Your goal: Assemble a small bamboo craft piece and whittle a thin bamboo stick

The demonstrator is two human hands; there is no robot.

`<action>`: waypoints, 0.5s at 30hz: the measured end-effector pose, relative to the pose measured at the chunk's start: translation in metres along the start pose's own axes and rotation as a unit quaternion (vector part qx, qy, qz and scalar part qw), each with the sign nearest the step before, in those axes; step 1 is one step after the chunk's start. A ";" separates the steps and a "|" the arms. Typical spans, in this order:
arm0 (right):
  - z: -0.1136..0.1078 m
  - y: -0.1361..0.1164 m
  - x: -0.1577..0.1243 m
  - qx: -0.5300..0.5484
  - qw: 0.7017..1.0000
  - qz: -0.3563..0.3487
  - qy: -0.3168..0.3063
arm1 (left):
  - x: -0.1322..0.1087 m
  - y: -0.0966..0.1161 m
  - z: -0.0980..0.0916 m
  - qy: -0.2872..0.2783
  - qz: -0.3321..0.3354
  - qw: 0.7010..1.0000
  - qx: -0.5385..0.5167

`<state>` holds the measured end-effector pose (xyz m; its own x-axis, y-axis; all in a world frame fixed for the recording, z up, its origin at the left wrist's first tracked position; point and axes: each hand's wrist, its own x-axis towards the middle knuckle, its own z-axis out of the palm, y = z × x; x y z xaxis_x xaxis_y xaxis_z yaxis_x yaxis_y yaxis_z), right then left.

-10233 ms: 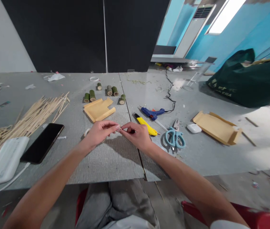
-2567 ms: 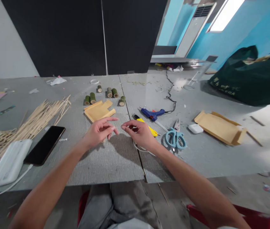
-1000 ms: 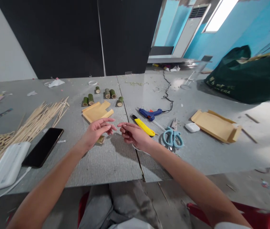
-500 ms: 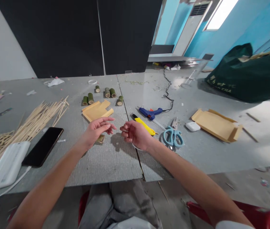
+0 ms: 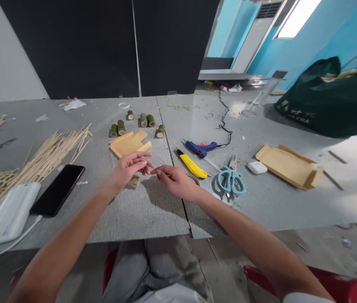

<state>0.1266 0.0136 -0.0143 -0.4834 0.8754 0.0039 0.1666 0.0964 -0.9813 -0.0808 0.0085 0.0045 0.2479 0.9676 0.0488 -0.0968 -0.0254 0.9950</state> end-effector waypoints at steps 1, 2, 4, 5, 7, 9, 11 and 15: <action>0.001 0.002 -0.002 -0.092 0.994 -0.056 -0.004 | 0.000 0.001 0.000 0.005 -0.001 1.000 0.002; 0.001 0.005 -0.003 -0.175 0.979 -0.106 -0.010 | 0.000 0.001 0.001 0.008 -0.001 1.000 0.006; 0.001 0.010 -0.005 -0.292 0.940 -0.172 -0.024 | 0.001 0.002 0.001 0.011 -0.003 1.000 0.013; 0.001 0.012 -0.006 -0.333 0.923 -0.190 -0.028 | 0.001 0.002 0.002 0.012 -0.002 1.000 0.016; 0.000 0.016 -0.006 -0.385 0.898 -0.211 -0.031 | 0.002 0.002 0.002 0.014 0.002 1.000 0.021; -0.001 0.019 -0.005 -0.407 0.883 -0.231 -0.036 | 0.002 0.003 0.002 0.014 0.003 1.000 0.027; -0.002 0.020 -0.003 -0.422 0.870 -0.251 -0.041 | 0.002 0.004 0.003 0.011 0.002 0.999 0.033; -0.005 0.018 -0.001 -0.427 0.862 -0.271 -0.033 | 0.001 0.006 0.003 0.008 0.007 0.999 0.051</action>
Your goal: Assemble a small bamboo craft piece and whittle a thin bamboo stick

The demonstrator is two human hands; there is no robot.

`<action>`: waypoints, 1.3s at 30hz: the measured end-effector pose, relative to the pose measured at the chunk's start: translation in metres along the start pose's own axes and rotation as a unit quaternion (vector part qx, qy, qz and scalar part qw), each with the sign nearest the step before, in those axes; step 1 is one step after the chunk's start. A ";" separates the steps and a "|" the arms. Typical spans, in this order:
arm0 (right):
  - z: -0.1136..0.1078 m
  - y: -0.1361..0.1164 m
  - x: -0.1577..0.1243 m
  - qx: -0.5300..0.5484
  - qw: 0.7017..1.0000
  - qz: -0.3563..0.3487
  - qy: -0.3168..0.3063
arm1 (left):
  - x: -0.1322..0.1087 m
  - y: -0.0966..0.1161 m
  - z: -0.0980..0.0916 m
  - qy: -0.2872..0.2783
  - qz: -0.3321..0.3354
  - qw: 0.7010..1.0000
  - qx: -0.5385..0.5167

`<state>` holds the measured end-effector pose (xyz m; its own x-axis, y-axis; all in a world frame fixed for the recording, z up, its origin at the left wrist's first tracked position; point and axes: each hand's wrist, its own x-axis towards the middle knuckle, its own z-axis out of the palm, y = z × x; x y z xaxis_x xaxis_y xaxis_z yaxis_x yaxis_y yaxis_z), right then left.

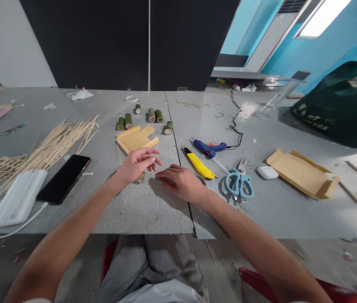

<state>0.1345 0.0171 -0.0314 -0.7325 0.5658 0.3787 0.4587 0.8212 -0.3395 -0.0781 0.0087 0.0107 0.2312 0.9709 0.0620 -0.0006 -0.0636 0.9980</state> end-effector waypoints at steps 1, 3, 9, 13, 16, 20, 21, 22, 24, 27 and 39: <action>-0.002 0.000 0.001 0.003 1.000 0.016 0.013 | 0.000 0.000 0.000 -0.001 0.002 1.000 0.005; -0.007 0.000 0.002 0.011 0.996 0.069 0.061 | 0.000 0.000 0.000 -0.002 0.007 1.000 0.008; -0.016 -0.006 0.008 0.129 0.981 0.103 0.104 | -0.002 -0.003 0.000 -0.059 0.013 0.998 -0.010; -0.011 -0.007 0.011 0.147 0.984 0.040 0.087 | -0.002 -0.006 0.000 -0.089 0.015 0.996 -0.013; -0.010 -0.004 0.010 0.151 0.981 0.043 0.116 | -0.001 -0.008 -0.001 -0.077 0.013 0.997 -0.013; -0.017 -0.003 0.009 0.192 0.968 0.081 0.143 | 0.001 -0.006 -0.003 -0.045 0.008 0.999 -0.024; -0.019 -0.003 0.009 0.207 0.963 0.096 0.145 | 0.001 -0.005 -0.004 -0.040 0.006 0.999 -0.023; -0.021 -0.003 0.009 0.223 0.957 0.113 0.146 | 0.000 -0.004 -0.004 -0.035 0.005 0.999 -0.022; -0.025 -0.005 0.009 0.247 0.947 0.147 0.146 | 0.000 -0.002 -0.003 -0.031 0.001 0.999 -0.017; -0.027 -0.006 0.011 0.244 0.941 0.177 0.153 | 0.000 -0.002 -0.002 -0.028 -0.001 1.000 -0.009; -0.022 -0.007 0.010 0.232 0.952 0.139 0.143 | -0.001 -0.010 -0.001 -0.049 0.072 0.978 -0.191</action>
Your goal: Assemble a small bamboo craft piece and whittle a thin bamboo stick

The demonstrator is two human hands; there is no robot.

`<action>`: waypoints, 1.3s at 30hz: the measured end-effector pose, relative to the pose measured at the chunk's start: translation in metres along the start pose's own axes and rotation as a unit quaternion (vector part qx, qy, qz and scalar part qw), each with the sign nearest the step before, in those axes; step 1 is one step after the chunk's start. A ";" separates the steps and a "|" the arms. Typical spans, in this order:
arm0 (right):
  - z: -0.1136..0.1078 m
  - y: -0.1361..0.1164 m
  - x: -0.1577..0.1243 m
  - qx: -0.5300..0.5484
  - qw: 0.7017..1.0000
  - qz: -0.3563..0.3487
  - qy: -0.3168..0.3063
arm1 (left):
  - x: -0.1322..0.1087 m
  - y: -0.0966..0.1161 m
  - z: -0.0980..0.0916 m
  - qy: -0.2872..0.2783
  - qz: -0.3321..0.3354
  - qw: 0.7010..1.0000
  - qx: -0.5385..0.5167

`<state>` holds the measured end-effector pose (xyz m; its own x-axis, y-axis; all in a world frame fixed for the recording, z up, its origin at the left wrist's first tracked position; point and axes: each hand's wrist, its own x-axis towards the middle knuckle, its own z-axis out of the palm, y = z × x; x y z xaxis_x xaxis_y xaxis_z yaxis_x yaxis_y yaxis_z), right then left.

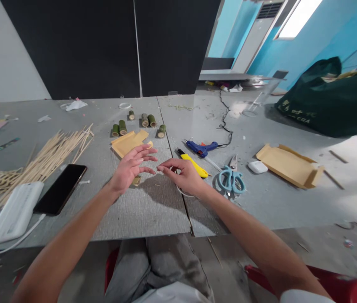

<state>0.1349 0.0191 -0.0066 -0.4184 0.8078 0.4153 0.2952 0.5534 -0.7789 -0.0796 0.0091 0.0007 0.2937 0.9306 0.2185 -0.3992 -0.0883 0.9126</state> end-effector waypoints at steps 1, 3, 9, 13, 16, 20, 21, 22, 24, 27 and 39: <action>0.000 0.000 0.000 0.002 1.000 0.005 0.004 | -0.001 0.001 0.001 -0.005 -0.003 1.000 -0.007; 0.001 0.000 0.000 0.009 1.000 0.013 0.004 | -0.001 0.001 0.002 -0.014 -0.003 1.000 -0.013; 0.004 0.000 -0.002 -0.019 0.999 0.006 -0.038 | -0.002 -0.001 0.004 -0.015 0.015 0.999 0.029; 0.007 0.000 -0.006 -0.074 0.994 -0.035 -0.074 | -0.002 0.002 0.005 -0.007 0.021 1.000 -0.009; 0.009 0.002 -0.009 -0.114 0.987 -0.068 -0.087 | -0.003 0.001 0.005 -0.019 0.032 0.999 -0.031; 0.011 0.005 -0.012 -0.152 0.982 -0.079 -0.074 | -0.003 -0.003 0.006 -0.030 0.031 0.999 -0.019; 0.010 0.005 -0.012 -0.155 0.982 -0.080 -0.072 | -0.002 -0.004 0.007 -0.024 0.031 0.999 -0.012; 0.010 0.005 -0.012 -0.157 0.982 -0.082 -0.071 | -0.003 -0.005 0.007 -0.014 0.031 0.999 -0.002; 0.009 0.005 -0.011 -0.158 0.981 -0.085 -0.075 | -0.003 -0.005 0.009 0.011 0.033 0.999 0.023; 0.006 0.004 -0.010 -0.155 0.981 -0.079 -0.080 | -0.002 -0.005 0.010 0.020 0.039 0.998 0.039; -0.004 0.005 -0.003 -0.115 0.991 -0.071 0.018 | 0.021 0.019 0.019 -0.055 0.035 0.996 0.062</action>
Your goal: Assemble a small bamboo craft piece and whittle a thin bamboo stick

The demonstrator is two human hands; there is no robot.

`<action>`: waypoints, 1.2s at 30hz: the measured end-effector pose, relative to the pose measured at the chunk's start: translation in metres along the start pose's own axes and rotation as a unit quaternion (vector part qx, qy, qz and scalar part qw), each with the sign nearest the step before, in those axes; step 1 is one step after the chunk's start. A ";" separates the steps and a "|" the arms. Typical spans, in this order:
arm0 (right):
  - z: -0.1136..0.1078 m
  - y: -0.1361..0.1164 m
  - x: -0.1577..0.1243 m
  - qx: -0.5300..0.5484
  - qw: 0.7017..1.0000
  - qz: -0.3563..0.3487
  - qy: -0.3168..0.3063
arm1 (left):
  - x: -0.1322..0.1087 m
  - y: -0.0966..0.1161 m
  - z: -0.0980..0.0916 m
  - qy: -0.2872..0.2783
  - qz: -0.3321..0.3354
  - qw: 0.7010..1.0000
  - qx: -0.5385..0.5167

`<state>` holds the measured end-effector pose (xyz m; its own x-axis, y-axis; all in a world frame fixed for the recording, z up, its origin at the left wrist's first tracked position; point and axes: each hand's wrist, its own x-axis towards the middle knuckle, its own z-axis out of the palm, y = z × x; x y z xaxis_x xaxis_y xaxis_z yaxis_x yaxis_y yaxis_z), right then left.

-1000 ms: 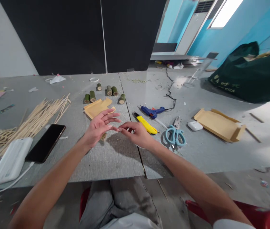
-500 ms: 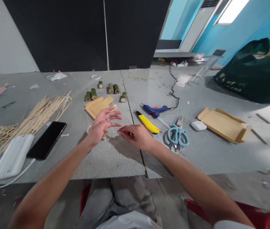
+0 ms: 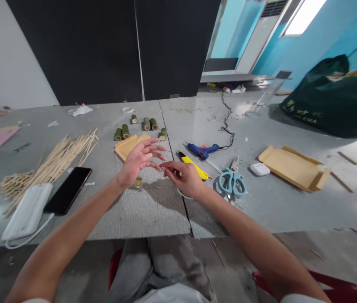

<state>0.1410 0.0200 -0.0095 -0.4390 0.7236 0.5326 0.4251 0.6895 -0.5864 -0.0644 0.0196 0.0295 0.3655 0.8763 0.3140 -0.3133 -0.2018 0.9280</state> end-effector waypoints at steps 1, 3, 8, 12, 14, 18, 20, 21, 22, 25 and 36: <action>-0.001 -0.001 0.000 0.001 1.000 -0.003 0.010 | 0.003 0.002 0.001 -0.010 -0.001 1.000 0.003; -0.003 -0.003 0.000 0.001 1.000 -0.009 0.026 | 0.008 0.005 0.003 -0.025 0.002 1.000 0.002; -0.005 -0.003 0.000 -0.006 0.999 -0.013 0.029 | 0.011 0.003 0.007 -0.041 0.011 0.998 -0.038; -0.001 0.000 -0.002 -0.006 1.000 -0.006 0.004 | 0.004 -0.005 0.008 -0.023 0.006 0.998 -0.065; 0.003 0.001 -0.003 0.001 1.000 0.004 -0.005 | 0.000 -0.008 0.008 -0.014 -0.001 0.998 -0.069; 0.008 -0.001 -0.004 0.008 0.999 0.033 -0.016 | -0.005 -0.010 0.005 0.000 -0.004 0.996 -0.084; 0.011 -0.001 -0.004 0.003 0.999 0.040 -0.021 | -0.006 -0.011 0.004 0.008 0.000 0.995 -0.096; 0.012 -0.002 -0.004 -0.001 0.999 0.039 -0.022 | -0.006 -0.011 0.004 0.011 0.005 0.995 -0.100; 0.013 -0.002 -0.004 -0.005 0.999 0.033 -0.023 | -0.006 -0.011 0.004 0.013 0.011 0.995 -0.102; 0.013 -0.001 -0.005 -0.035 0.999 0.005 -0.017 | -0.006 -0.014 0.005 0.016 0.022 0.996 -0.089; 0.009 -0.006 -0.010 -0.227 0.969 -0.076 -0.053 | -0.008 -0.029 0.004 0.004 0.051 0.997 0.051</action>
<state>0.1355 0.0084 -0.0171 -0.5928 0.6222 0.5112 0.6433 0.7478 -0.1641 -0.0552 0.0170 0.0012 0.3284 0.8527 0.4063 -0.2565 -0.3334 0.9072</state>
